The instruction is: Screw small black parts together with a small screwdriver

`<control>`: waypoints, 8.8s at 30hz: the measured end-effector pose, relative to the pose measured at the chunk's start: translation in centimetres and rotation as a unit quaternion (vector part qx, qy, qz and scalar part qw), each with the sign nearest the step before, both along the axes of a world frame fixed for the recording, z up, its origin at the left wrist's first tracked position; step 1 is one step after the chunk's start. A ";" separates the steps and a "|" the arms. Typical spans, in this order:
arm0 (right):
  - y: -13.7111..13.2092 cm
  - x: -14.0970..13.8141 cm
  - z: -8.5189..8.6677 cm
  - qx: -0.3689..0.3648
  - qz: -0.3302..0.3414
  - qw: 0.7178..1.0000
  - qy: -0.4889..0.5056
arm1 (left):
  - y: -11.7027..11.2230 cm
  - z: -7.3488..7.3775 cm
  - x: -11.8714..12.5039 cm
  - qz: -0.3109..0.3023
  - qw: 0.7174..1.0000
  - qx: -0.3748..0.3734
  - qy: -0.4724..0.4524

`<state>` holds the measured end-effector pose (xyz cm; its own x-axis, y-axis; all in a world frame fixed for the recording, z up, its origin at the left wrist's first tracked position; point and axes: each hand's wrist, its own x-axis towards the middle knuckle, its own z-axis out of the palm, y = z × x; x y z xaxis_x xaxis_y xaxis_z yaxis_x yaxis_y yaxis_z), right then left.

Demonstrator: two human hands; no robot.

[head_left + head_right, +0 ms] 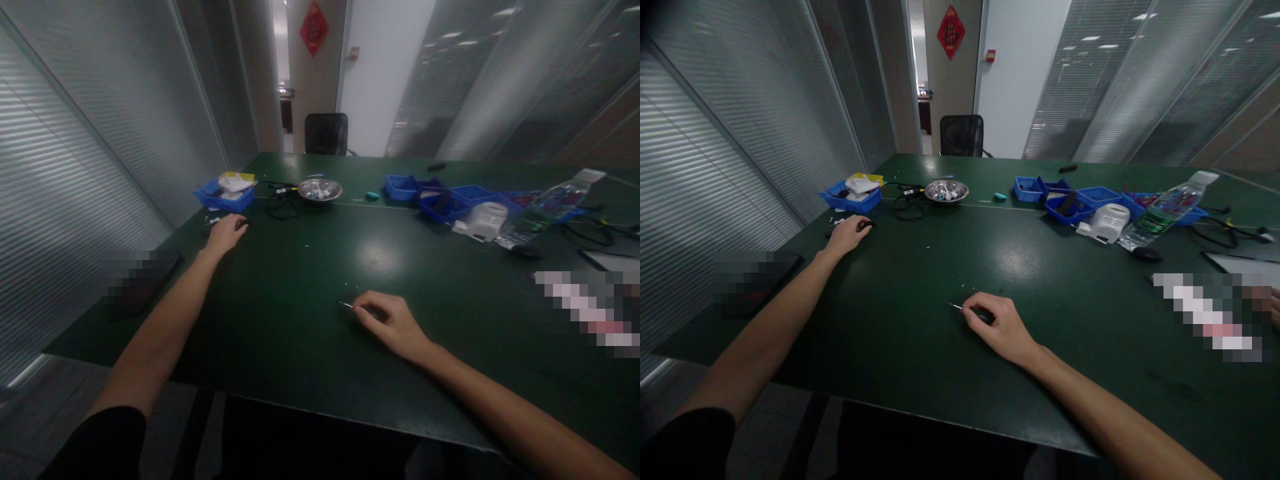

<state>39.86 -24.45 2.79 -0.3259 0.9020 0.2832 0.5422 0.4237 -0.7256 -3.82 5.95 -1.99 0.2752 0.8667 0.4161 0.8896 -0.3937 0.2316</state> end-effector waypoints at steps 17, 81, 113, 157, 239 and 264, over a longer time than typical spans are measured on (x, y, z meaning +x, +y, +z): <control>0.1 0.1 0.2 0.001 0.008 1.000 -0.011 | 0.0 1.8 0.3 -0.045 0.999 -0.004 -0.006; -0.1 0.0 0.0 0.003 0.022 1.000 -0.014 | 0.1 0.7 2.1 0.035 0.884 -0.163 -0.436; -0.2 0.3 -0.1 -0.010 0.027 0.999 -0.014 | -1.1 -0.4 3.5 0.083 0.978 0.012 -0.191; -0.4 -0.1 0.4 -0.004 0.022 0.999 -0.022 | 1.5 -0.8 1.7 0.104 0.923 -0.123 -0.349; -0.5 2.7 1.0 -0.043 0.088 0.992 -0.083 | -24.6 4.3 20.4 -0.401 0.889 -0.206 -0.076; -0.9 2.3 0.1 -0.008 0.081 0.987 -0.138 | -24.2 3.4 20.2 -0.431 0.859 -0.248 -0.122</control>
<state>42.12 -25.40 2.86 -0.5293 0.8353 0.1486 0.6467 0.5106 -0.5666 16.33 -18.22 1.36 0.8601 0.4729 0.1911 0.2189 -0.6806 0.6992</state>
